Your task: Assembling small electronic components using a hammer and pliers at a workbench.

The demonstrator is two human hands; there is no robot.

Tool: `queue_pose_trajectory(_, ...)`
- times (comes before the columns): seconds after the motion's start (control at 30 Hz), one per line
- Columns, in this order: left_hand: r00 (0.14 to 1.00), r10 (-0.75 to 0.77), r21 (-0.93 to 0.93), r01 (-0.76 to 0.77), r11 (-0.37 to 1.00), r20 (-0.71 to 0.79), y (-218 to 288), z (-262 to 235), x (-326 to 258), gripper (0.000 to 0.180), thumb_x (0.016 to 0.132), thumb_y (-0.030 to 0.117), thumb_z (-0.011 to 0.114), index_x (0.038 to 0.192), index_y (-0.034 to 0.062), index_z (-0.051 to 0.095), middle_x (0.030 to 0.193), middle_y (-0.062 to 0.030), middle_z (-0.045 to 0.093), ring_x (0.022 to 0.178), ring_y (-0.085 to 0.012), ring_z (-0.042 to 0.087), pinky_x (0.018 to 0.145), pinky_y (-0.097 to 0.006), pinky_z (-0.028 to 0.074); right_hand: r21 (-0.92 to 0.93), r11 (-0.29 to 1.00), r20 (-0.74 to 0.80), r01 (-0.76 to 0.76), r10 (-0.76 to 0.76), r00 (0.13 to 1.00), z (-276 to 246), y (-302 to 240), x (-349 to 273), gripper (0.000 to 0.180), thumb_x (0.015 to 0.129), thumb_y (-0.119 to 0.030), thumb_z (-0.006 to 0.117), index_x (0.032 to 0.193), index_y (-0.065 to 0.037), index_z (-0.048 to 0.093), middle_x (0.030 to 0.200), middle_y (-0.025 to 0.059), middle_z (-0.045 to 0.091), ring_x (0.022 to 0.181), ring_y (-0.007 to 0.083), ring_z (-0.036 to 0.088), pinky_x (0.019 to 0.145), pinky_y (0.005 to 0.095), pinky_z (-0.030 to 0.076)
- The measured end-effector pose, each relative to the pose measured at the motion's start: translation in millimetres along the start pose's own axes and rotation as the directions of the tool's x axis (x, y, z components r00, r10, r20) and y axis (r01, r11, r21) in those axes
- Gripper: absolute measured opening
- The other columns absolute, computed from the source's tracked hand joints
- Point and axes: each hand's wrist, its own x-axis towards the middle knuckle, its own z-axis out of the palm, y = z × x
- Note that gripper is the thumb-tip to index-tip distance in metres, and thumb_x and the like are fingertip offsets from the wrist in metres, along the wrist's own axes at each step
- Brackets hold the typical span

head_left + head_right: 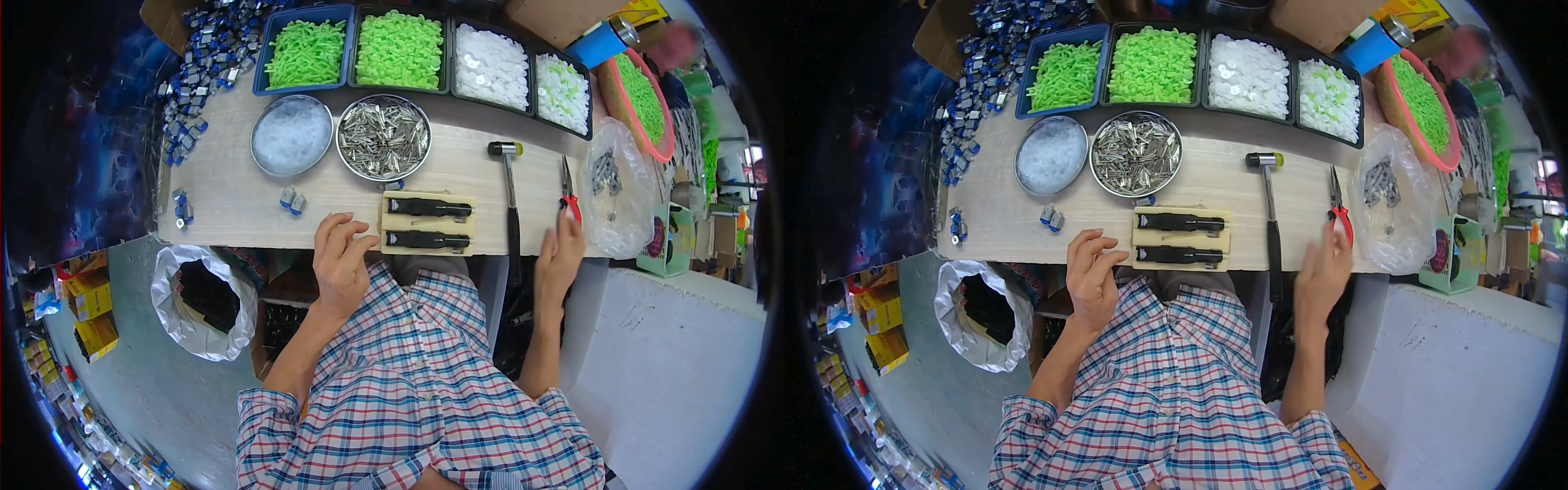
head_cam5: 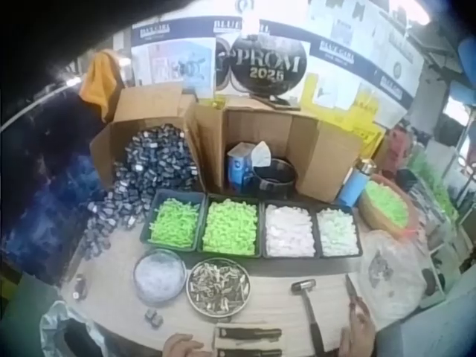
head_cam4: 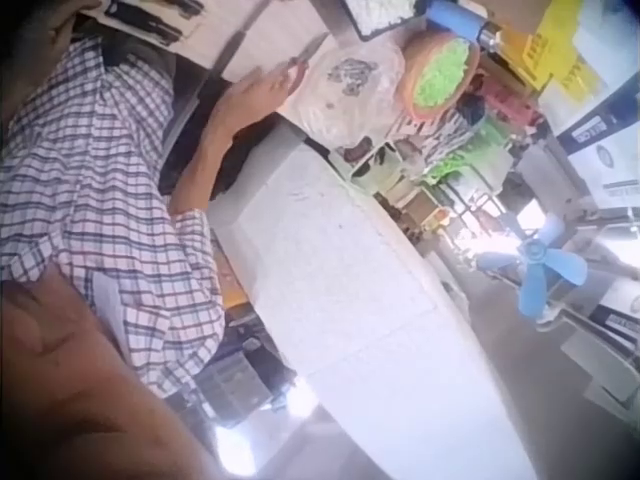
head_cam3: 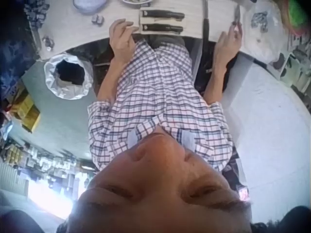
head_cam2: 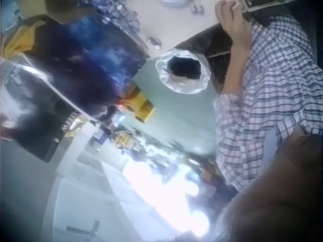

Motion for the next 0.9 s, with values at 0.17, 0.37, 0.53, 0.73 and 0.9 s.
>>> queue_pose_trajectory(0.17,1.000,0.016,-0.010,-0.016,1.000,0.014,4.7,2.1,7.5,0.030,0.072,-0.019,0.058,0.090,-0.0005,0.072,0.103,-0.0136,0.065,0.114,-0.0371,0.059,0.084,-0.039,0.053,-0.247,0.968,0.005,-0.032,0.034,0.999,25.2,52.8,23.8,0.050,0.098,-0.015,0.062,0.144,0.001,0.050,0.128,0.0255,0.057,0.117,0.0407,0.056,0.101,0.0465,0.044)
queue_pose_trajectory(0.37,0.999,-0.040,-0.059,0.040,0.997,-0.010,11.1,4.5,19.2,0.032,0.071,-0.019,0.056,0.092,-0.0003,0.072,0.103,-0.0134,0.065,0.112,-0.0367,0.060,0.089,-0.042,0.051,-0.174,0.983,0.068,-0.058,0.071,0.995,14.3,31.6,16.0,0.049,0.094,-0.013,0.066,0.137,0.003,0.050,0.119,0.0233,0.060,0.110,0.0392,0.057,0.095,0.0466,0.046)
queue_pose_trajectory(0.53,0.999,-0.030,-0.068,0.028,0.997,-0.026,9.4,6.9,29.4,0.032,0.072,-0.018,0.054,0.093,-0.0011,0.071,0.102,-0.0145,0.065,0.110,-0.0368,0.061,0.089,-0.042,0.052,0.458,0.841,0.266,-0.287,0.179,0.947,-21.4,-36.2,-29.1,0.022,0.098,-0.005,0.062,0.118,0.001,0.054,0.099,0.0105,0.057,0.089,0.0190,0.055,0.085,0.0308,0.047)
queue_pose_trajectory(0.73,0.991,-0.131,-0.252,0.123,0.960,-0.017,6.5,14.2,39.6,0.028,0.084,-0.018,0.049,0.097,-0.0028,0.069,0.109,-0.0140,0.064,0.110,-0.0287,0.063,0.095,-0.034,0.048,0.516,0.791,0.453,-0.329,0.074,0.888,-31.8,-70.1,-68.5,0.022,0.095,0.003,0.060,0.116,0.002,0.060,0.116,0.0176,0.058,0.095,0.0319,0.063,0.082,0.0349,0.051)
queue_pose_trajectory(0.9,0.989,-0.150,-0.315,0.147,0.938,0.013,20.0,18.9,51.5,0.026,0.083,-0.018,0.052,0.097,-0.0034,0.068,0.107,-0.0153,0.064,0.101,-0.0304,0.064,0.087,-0.036,0.051,0.445,0.722,0.599,-0.530,0.200,0.776,-29.7,-75.1,-77.0,0.025,0.098,-0.003,0.057,0.122,0.003,0.063,0.127,0.0121,0.058,0.098,0.0191,0.061,0.085,0.0286,0.049)
